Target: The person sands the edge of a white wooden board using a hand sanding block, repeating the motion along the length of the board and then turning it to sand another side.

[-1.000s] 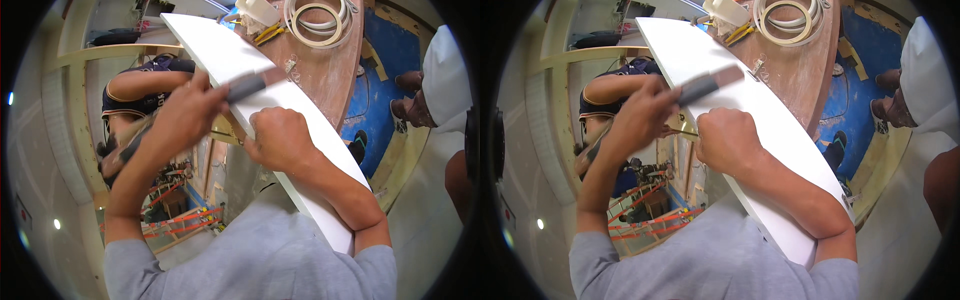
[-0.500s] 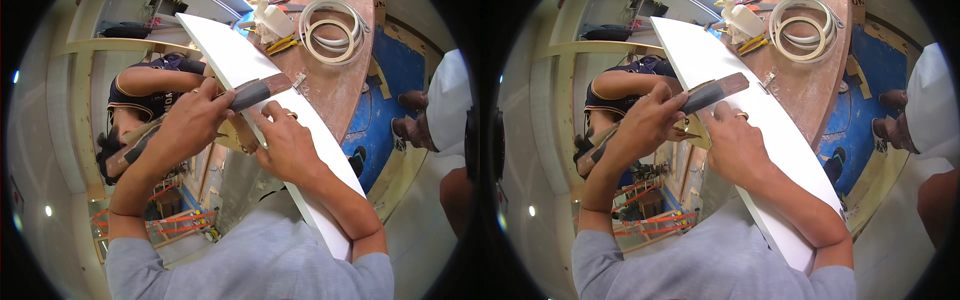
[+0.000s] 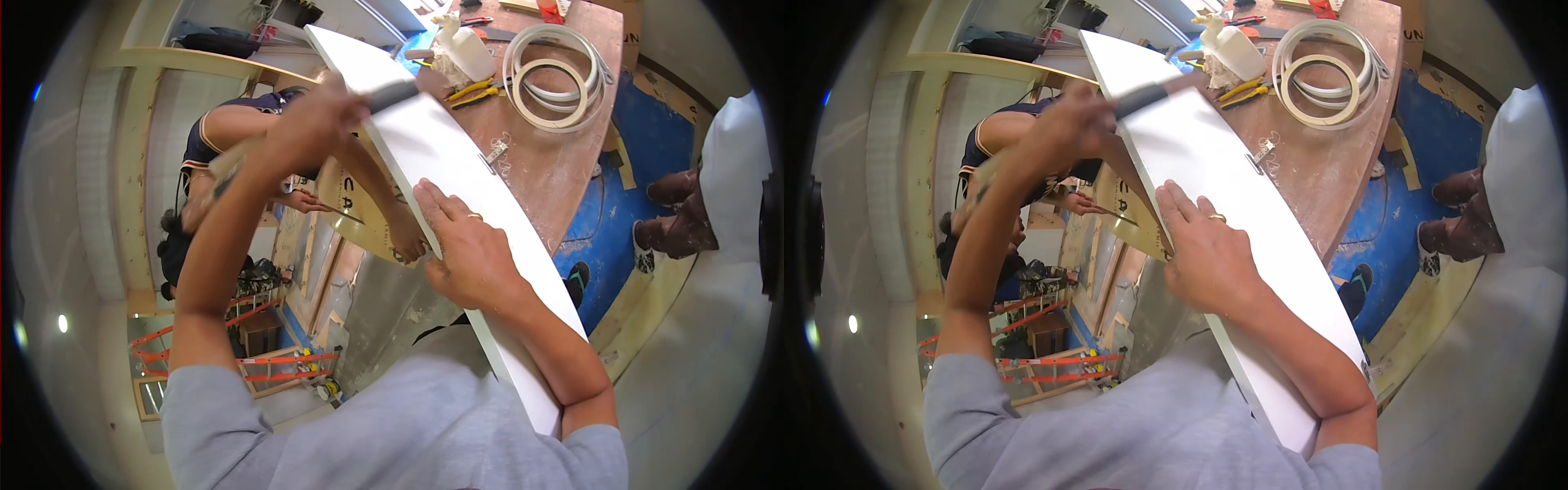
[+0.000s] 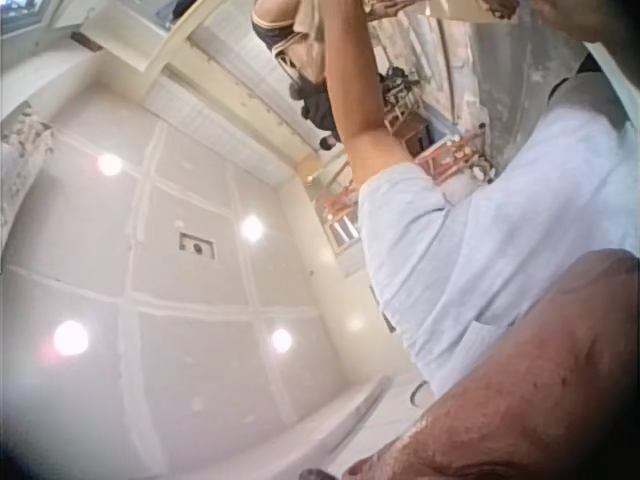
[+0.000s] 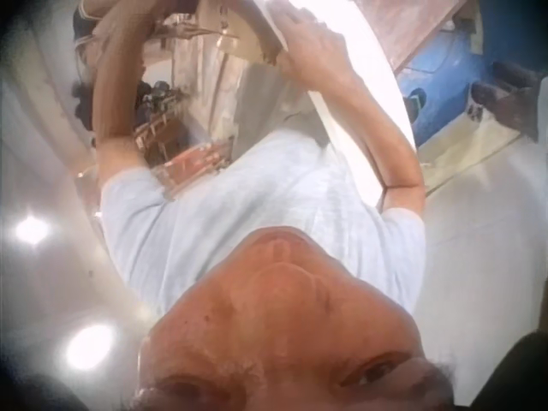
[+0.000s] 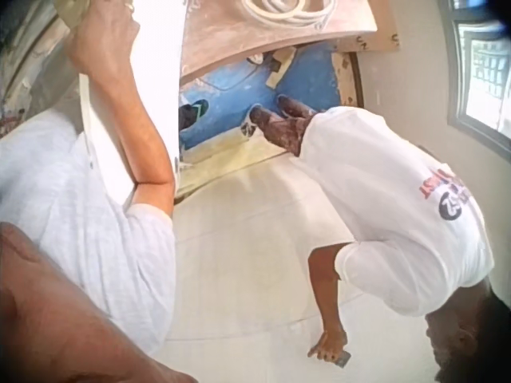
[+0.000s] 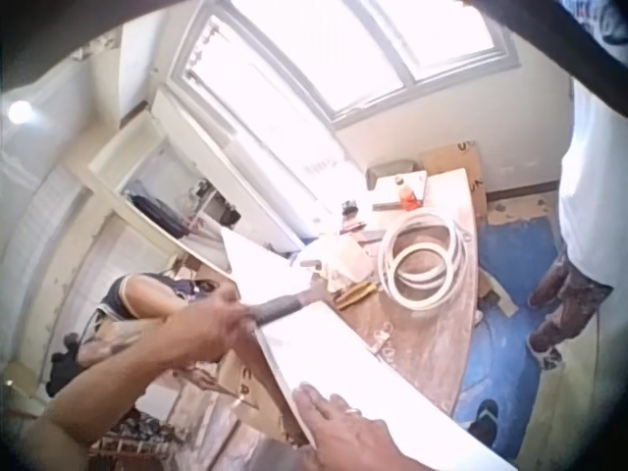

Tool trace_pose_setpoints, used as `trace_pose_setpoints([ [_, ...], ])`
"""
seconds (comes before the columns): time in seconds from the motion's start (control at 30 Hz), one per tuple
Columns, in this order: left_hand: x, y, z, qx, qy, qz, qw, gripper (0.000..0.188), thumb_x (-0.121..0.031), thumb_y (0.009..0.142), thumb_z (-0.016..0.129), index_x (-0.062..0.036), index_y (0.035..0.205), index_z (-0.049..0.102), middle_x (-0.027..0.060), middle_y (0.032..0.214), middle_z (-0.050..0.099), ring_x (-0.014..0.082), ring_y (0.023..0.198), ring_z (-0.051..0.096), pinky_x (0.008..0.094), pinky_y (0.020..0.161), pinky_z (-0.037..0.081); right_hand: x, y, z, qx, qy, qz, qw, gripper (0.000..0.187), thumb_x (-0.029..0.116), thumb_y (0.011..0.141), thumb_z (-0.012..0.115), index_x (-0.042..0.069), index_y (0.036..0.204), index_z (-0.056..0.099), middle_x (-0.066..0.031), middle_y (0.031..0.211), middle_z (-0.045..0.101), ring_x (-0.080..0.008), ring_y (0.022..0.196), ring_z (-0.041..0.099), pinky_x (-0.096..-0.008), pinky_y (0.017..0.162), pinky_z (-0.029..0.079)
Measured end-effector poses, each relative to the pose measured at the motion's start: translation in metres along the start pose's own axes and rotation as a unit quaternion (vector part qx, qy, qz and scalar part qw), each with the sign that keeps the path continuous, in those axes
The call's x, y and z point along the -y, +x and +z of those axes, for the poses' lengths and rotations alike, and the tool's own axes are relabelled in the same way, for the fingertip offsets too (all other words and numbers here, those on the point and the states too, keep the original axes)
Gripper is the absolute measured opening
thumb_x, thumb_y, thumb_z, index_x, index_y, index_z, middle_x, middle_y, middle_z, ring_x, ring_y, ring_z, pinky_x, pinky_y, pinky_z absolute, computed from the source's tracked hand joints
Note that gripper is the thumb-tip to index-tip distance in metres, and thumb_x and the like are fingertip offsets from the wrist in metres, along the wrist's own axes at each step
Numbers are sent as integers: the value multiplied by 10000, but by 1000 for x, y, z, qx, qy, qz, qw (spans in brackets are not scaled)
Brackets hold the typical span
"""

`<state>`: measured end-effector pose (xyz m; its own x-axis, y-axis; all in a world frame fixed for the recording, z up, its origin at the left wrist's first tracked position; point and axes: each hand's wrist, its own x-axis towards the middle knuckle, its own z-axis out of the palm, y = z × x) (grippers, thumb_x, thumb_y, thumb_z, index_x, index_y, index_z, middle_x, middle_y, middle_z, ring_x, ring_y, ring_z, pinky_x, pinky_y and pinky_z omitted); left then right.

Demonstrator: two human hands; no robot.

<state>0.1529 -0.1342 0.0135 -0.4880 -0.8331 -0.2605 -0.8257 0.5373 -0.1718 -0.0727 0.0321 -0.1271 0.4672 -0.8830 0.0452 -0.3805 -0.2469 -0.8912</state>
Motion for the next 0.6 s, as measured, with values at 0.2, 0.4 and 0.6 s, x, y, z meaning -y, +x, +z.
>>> trace_pose_setpoints([
  [0.2,-44,-39,17,-6,-15,0,1000,343,-256,1028,694,-55,1304,717,210,1078,581,413,936,666,486,850,539,-5,-6,-4,34,49,-6,998,894,69,818,671,53,1656,359,-119,1729,384,-504,1441,522,-566,1037,568],
  [0.4,101,69,64,-14,35,-140,989,308,-308,1055,652,-80,1217,779,241,1140,609,462,1001,680,513,941,532,4,-4,3,64,84,0,994,903,70,817,666,71,1663,352,-111,1729,387,-520,1436,519,-558,1045,567],
  [0.6,15,14,2,0,-10,-2,1000,303,-232,1043,669,-63,1279,757,205,1115,603,399,1016,658,476,935,523,-2,1,-7,21,43,14,999,889,63,827,673,75,1658,360,-105,1730,386,-515,1436,521,-557,1069,552],
])
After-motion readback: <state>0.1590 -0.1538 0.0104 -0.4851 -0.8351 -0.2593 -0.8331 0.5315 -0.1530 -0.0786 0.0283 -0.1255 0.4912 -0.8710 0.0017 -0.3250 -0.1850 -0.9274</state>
